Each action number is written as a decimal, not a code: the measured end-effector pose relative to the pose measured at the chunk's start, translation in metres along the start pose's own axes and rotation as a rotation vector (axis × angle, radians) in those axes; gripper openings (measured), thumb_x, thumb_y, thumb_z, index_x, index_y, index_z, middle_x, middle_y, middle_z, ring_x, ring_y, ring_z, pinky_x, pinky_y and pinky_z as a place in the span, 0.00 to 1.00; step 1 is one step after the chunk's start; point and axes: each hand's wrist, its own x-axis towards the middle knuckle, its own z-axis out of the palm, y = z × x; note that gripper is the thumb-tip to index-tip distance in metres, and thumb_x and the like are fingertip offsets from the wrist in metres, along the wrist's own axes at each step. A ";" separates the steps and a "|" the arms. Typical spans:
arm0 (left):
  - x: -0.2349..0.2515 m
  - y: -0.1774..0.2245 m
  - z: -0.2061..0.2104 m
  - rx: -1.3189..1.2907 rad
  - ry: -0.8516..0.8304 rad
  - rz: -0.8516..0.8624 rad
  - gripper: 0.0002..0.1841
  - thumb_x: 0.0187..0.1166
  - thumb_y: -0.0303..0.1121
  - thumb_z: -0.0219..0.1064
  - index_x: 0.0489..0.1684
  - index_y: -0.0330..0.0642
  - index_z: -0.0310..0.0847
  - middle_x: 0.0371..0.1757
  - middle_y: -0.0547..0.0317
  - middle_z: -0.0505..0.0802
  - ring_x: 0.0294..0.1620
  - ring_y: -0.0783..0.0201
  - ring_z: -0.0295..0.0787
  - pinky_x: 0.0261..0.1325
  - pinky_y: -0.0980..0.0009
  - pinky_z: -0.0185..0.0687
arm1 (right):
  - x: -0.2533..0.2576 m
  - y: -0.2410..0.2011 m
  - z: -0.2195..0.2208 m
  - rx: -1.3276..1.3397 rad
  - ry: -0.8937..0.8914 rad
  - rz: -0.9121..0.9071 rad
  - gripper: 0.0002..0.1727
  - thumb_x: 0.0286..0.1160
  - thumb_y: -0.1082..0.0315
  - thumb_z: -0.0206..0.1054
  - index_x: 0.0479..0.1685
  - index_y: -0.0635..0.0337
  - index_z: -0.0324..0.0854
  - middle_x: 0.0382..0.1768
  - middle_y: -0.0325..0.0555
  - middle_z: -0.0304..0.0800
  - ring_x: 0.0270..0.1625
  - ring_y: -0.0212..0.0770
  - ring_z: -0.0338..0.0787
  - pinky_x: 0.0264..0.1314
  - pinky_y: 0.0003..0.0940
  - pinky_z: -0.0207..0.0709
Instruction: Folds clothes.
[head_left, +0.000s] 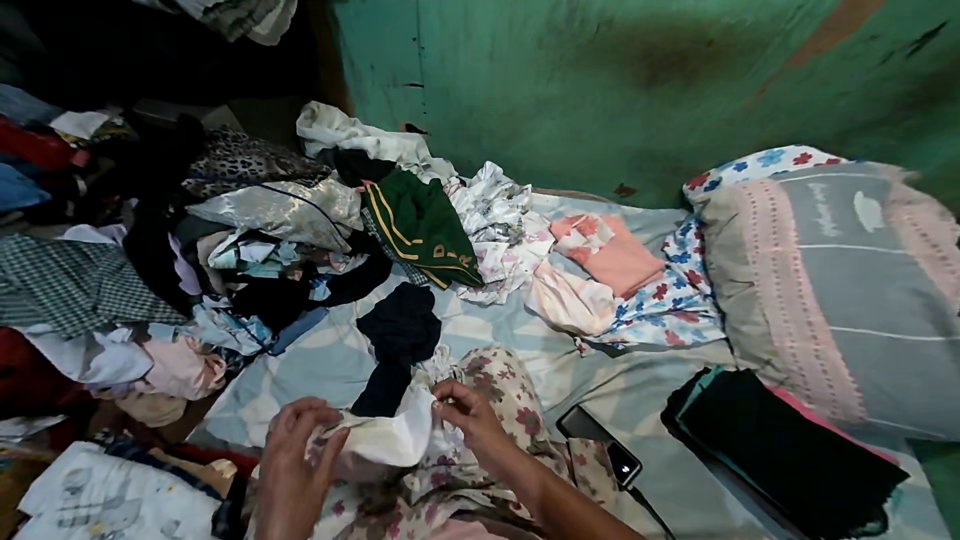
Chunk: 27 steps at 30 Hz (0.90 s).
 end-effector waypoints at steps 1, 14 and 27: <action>0.000 -0.002 0.002 0.081 -0.060 0.001 0.13 0.71 0.32 0.73 0.45 0.31 0.90 0.61 0.36 0.88 0.60 0.40 0.85 0.57 0.46 0.83 | 0.000 -0.001 0.000 -0.018 -0.032 -0.039 0.08 0.76 0.75 0.63 0.46 0.68 0.84 0.48 0.38 0.87 0.52 0.23 0.85 0.57 0.23 0.81; 0.006 0.000 0.036 -0.368 -0.239 0.004 0.14 0.71 0.41 0.75 0.42 0.40 0.89 0.43 0.66 0.94 0.47 0.79 0.89 0.54 0.79 0.86 | 0.000 -0.040 0.007 -0.085 -0.377 -0.229 0.09 0.82 0.73 0.57 0.47 0.71 0.79 0.49 0.36 0.86 0.54 0.19 0.83 0.61 0.20 0.78; 0.002 0.013 0.038 -0.633 -0.239 -0.145 0.04 0.69 0.30 0.75 0.37 0.45 0.88 0.29 0.77 0.91 0.30 0.84 0.85 0.37 0.85 0.82 | 0.008 -0.064 0.014 -0.720 -0.334 -0.718 0.08 0.74 0.68 0.71 0.44 0.61 0.90 0.43 0.48 0.94 0.49 0.42 0.91 0.63 0.43 0.76</action>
